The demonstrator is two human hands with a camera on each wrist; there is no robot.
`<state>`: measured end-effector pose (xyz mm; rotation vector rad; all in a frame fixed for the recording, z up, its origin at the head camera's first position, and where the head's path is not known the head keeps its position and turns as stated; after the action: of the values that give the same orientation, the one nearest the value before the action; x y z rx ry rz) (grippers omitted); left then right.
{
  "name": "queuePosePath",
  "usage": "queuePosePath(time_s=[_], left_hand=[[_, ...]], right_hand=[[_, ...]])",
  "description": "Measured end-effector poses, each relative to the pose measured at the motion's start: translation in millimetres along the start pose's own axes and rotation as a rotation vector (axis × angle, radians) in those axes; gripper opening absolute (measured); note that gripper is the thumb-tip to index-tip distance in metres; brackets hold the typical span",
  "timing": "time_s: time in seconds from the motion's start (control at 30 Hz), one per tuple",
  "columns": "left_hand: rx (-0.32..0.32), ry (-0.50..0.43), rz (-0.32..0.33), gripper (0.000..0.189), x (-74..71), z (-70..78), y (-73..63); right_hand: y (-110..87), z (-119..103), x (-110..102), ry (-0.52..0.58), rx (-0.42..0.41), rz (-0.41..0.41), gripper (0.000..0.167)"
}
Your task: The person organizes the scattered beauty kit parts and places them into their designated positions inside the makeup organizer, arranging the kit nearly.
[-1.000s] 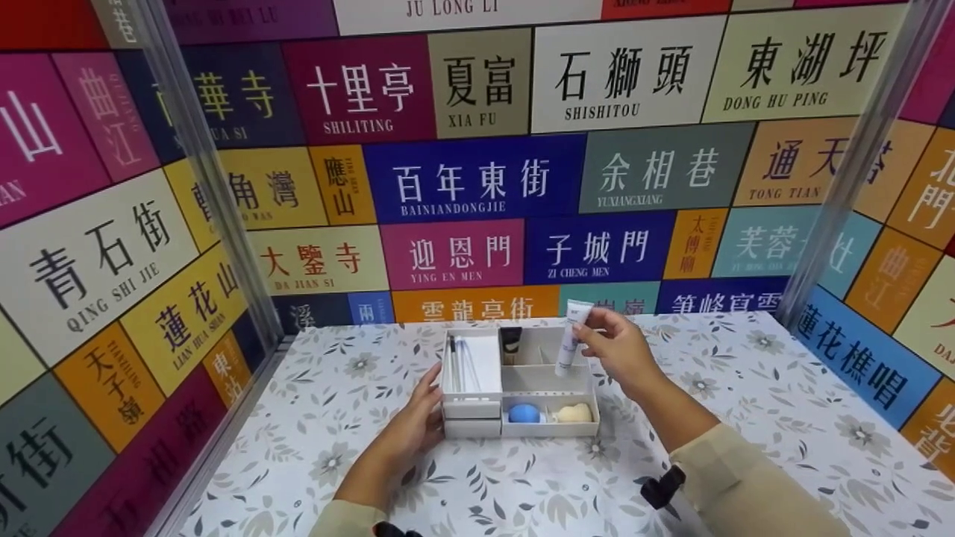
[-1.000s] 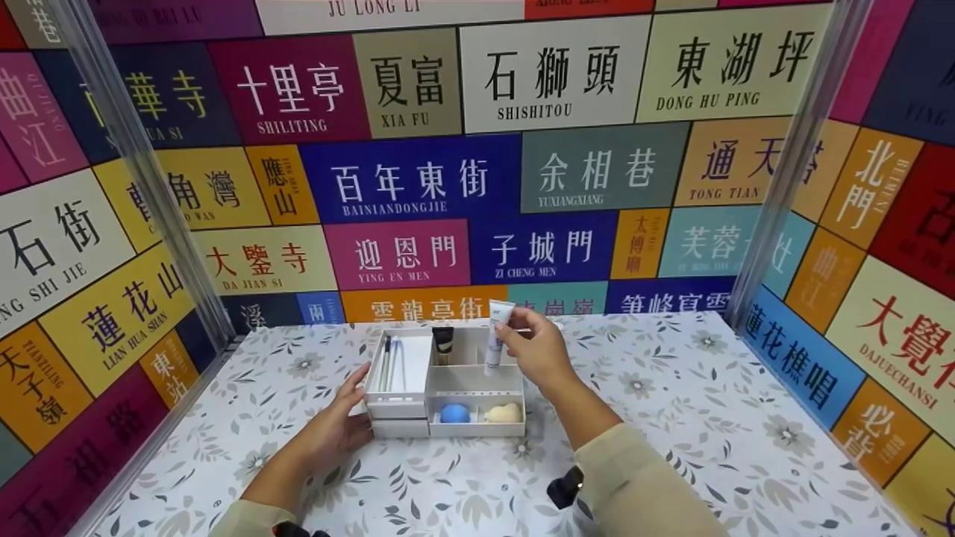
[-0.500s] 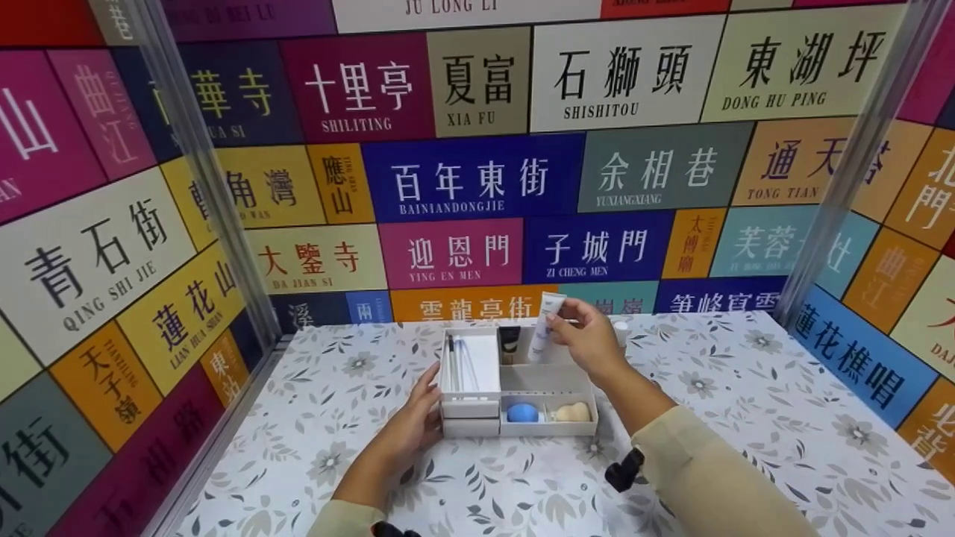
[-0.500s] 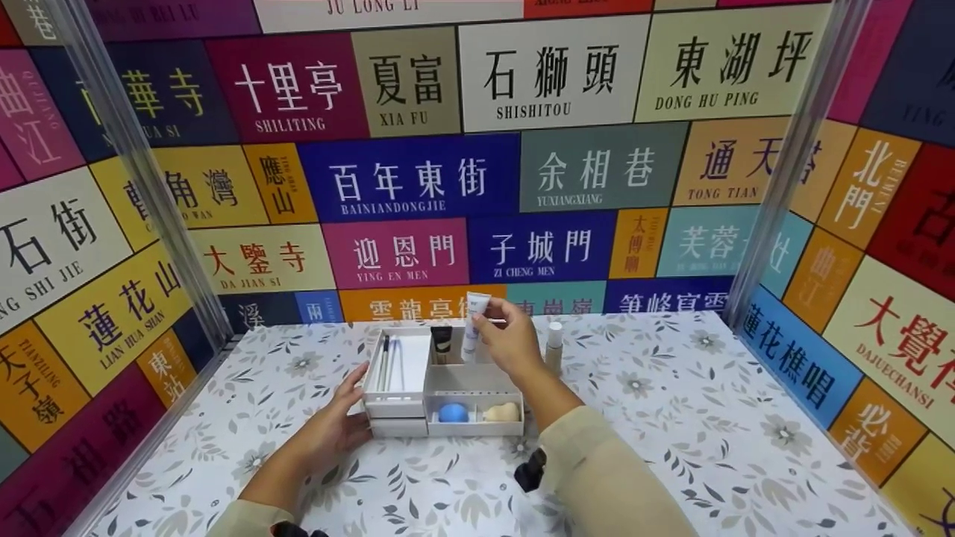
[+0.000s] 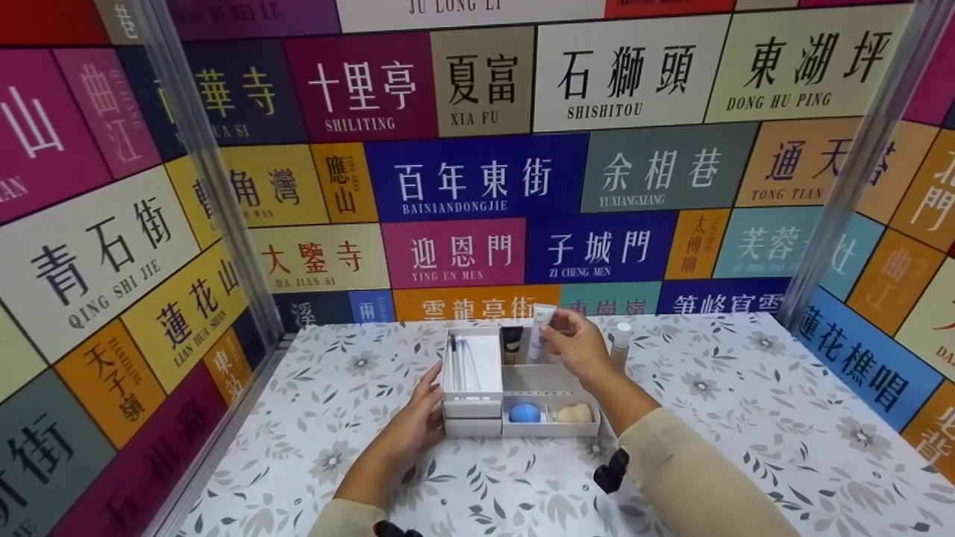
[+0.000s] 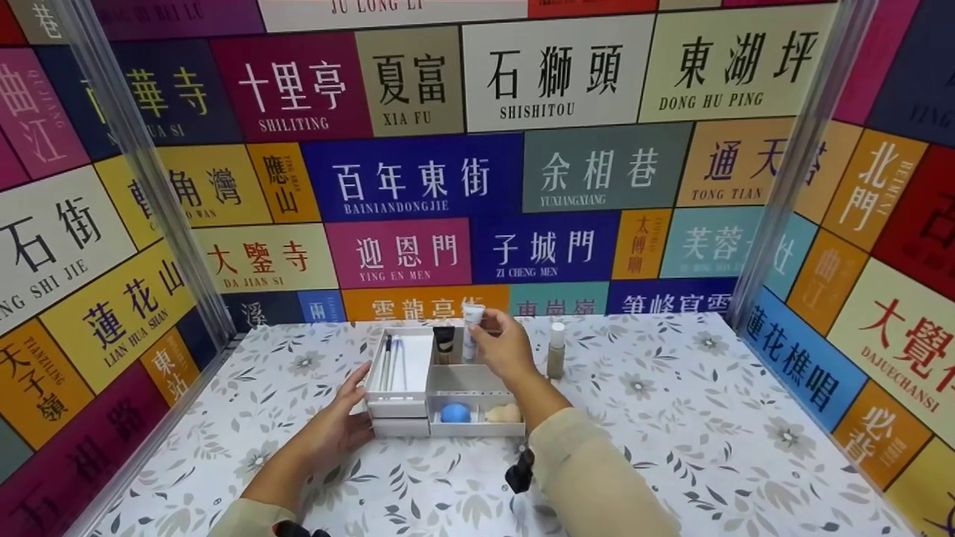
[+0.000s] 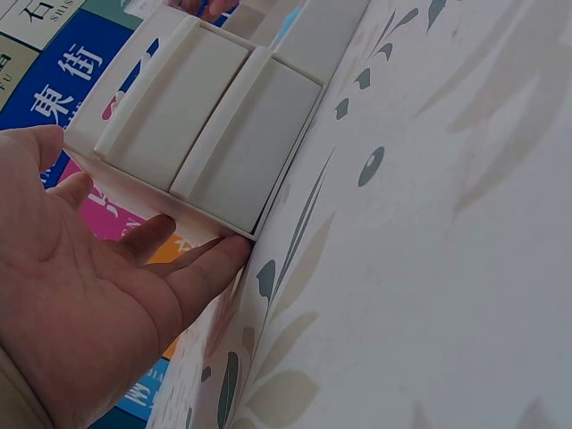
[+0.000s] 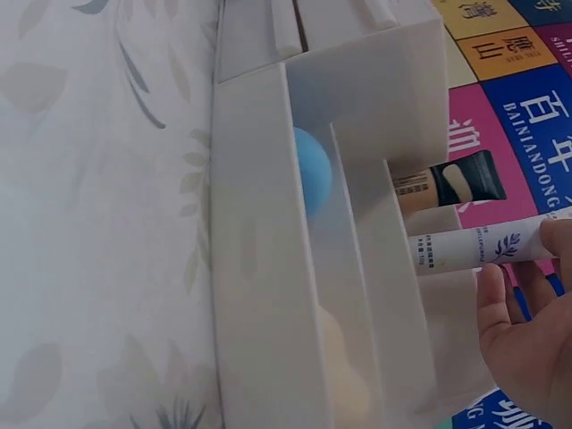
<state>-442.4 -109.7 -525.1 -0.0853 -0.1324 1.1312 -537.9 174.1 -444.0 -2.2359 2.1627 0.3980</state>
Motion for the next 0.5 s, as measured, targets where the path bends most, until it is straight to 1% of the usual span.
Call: queuePosePath(time_s=[0.07,0.23,0.33,0.5], left_hand=[[0.007,-0.005,-0.011,0.059,1.5,0.6,-0.4],[0.017,-0.016,-0.017,0.059,2.6,0.7,0.0],[0.010,-0.013,-0.009,0.059,1.6,0.0,0.7],[0.029,-0.014,-0.020,0.060,2.3,1.1,1.2]], right_hand=[[0.0,7.1,2.5,-0.014,0.019,-0.007,0.039],[0.6,18.8,9.4,-0.050,0.031,-0.024,0.037],[0.4,21.8,12.4,-0.093,0.039,-0.040,0.036],[0.9,24.0,13.8,-0.158,0.068,-0.064,0.038]])
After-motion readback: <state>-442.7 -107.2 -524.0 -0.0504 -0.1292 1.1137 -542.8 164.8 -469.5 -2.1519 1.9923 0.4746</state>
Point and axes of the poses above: each hand's wrist, its own y-axis towards the middle knuckle, its own x-axis out of the palm, z = x × y, the point moved 10 cm from there along y, towards the middle knuckle, and after that the axes turned 7 degrees about -z, right-handed, at the moved point
